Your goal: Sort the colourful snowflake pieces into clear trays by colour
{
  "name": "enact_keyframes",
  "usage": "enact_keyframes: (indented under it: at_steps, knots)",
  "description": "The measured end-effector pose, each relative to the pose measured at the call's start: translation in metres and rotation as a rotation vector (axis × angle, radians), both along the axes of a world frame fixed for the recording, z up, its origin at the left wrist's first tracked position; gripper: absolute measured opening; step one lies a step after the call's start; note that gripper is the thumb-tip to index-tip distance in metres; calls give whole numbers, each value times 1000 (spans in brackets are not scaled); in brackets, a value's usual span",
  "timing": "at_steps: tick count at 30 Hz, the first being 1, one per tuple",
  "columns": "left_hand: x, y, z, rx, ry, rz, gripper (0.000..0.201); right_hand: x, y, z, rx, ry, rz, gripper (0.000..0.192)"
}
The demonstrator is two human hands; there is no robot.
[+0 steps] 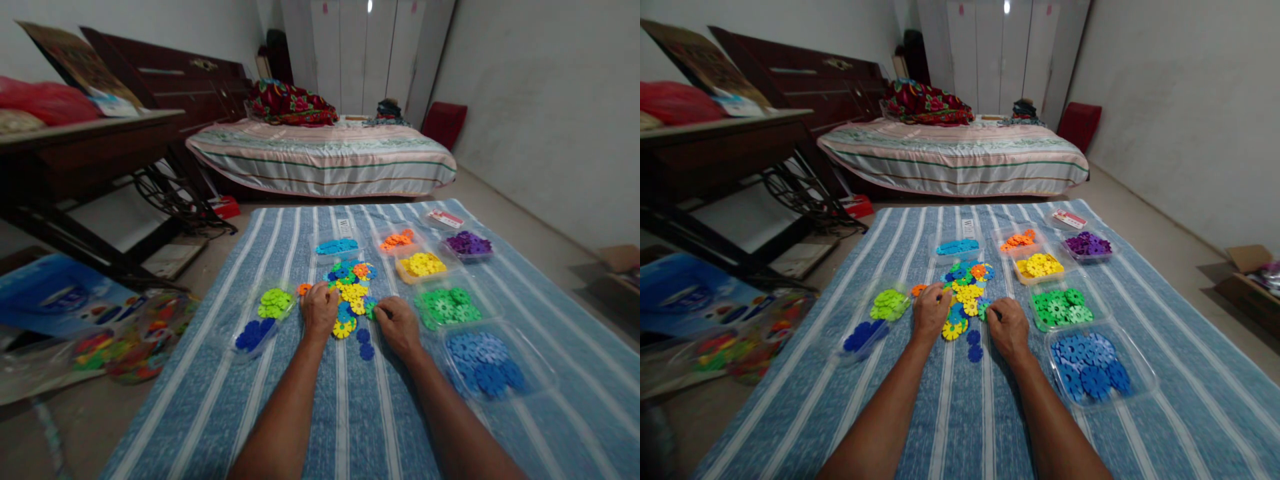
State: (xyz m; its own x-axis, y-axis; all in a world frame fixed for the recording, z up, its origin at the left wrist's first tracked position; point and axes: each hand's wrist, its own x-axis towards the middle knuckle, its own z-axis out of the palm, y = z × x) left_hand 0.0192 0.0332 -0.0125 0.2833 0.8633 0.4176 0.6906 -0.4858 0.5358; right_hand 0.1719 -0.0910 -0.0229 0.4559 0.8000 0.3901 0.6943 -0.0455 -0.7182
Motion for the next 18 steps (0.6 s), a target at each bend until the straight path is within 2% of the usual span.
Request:
enact_keyframes:
  at_steps: [8, 18]
  knots:
    - [0, -2, 2, -23, -53, -2, 24, 1, 0, -1, -4, -18, 6, 23]
    - [0, 1, 1, -9, 5, -8, 16, 1, 0, -2, 8, -2, 8, 22]
